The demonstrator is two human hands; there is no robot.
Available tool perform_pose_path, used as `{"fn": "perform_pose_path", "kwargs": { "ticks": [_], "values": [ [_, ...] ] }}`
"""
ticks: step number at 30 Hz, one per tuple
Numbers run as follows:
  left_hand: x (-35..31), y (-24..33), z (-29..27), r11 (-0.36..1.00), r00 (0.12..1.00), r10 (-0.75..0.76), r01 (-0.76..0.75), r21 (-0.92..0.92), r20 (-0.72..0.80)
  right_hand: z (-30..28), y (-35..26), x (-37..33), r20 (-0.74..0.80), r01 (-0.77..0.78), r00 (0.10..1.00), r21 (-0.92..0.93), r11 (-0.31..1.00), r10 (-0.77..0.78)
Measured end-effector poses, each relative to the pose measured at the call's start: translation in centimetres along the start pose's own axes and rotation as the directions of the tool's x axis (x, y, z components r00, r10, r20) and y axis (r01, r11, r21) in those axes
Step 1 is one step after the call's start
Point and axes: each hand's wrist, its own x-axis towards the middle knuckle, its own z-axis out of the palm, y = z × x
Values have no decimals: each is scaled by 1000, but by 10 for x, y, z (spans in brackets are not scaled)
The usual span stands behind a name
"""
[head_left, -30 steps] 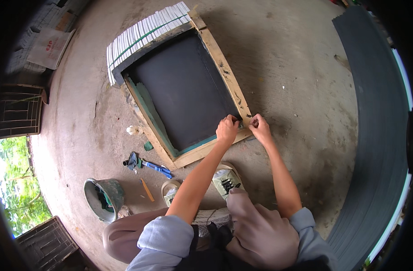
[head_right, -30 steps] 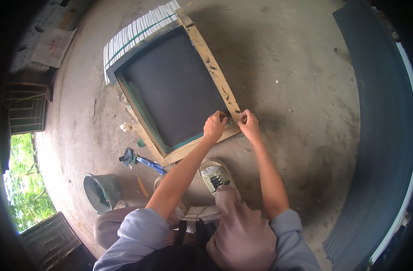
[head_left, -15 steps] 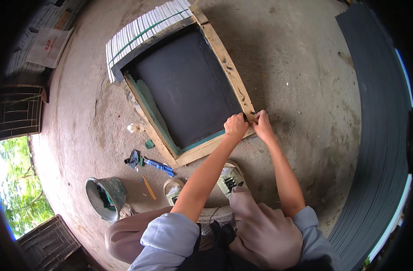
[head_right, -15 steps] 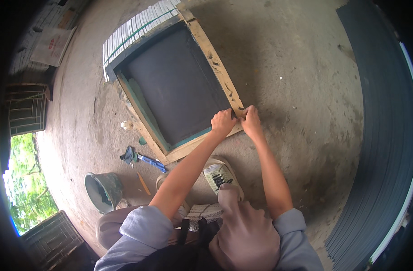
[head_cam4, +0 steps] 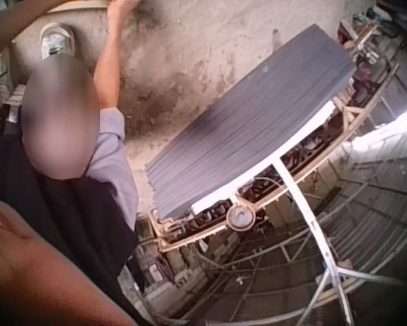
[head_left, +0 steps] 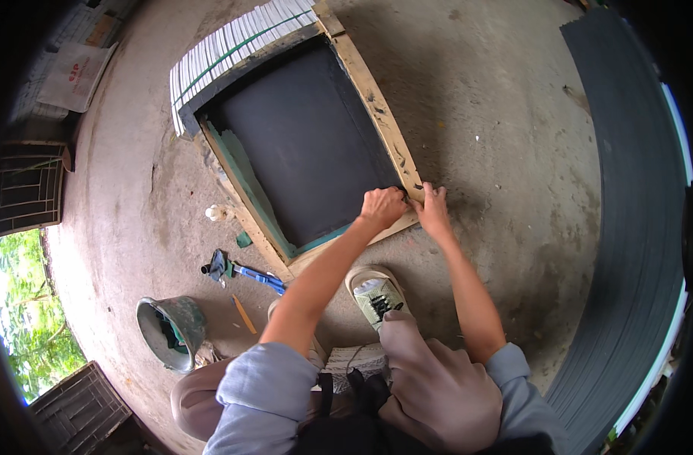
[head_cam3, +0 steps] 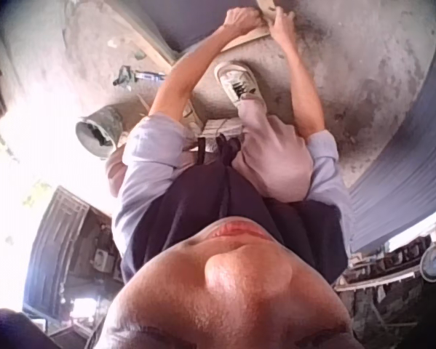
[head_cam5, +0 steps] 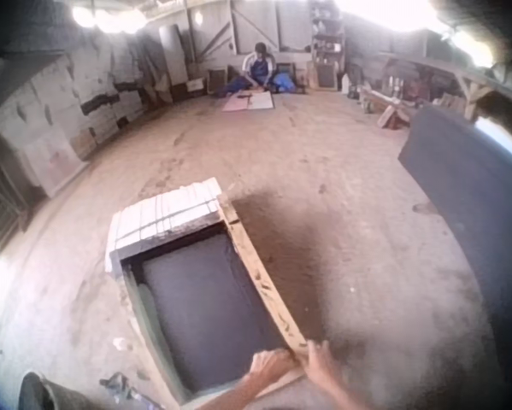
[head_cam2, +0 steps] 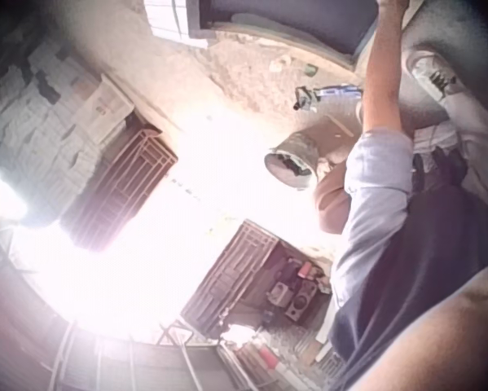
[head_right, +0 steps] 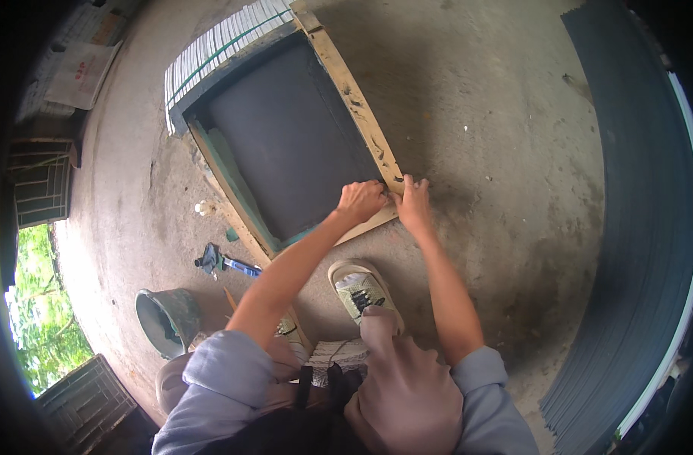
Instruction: The person picks up a wooden frame and sits on the floor. They apply a dark substance to the frame's surface using a small tool, then attach and smooth a black strip along the edges. The person continues to adjust and press the strip into place around the frame.
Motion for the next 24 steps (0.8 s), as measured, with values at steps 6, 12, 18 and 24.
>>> {"fn": "perform_pose_path", "kwargs": {
  "ticks": [6,12,18,24],
  "values": [
    [4,-25,-24,994,981,107,-106,-12,164,-8,-22,-10,9,-68,998,51,996,68],
    [-12,-24,-10,996,998,37,-41,-80,-60,-4,-22,-13,26,-27,999,-99,995,29],
    [-18,-25,5,925,946,-1,-123,-359,-325,22,-14,-6,-49,-119,992,-50,992,116],
    [-17,-5,7,942,927,-186,74,-326,-325,33,-5,3,9,-270,963,94,958,271]
  ]
}}
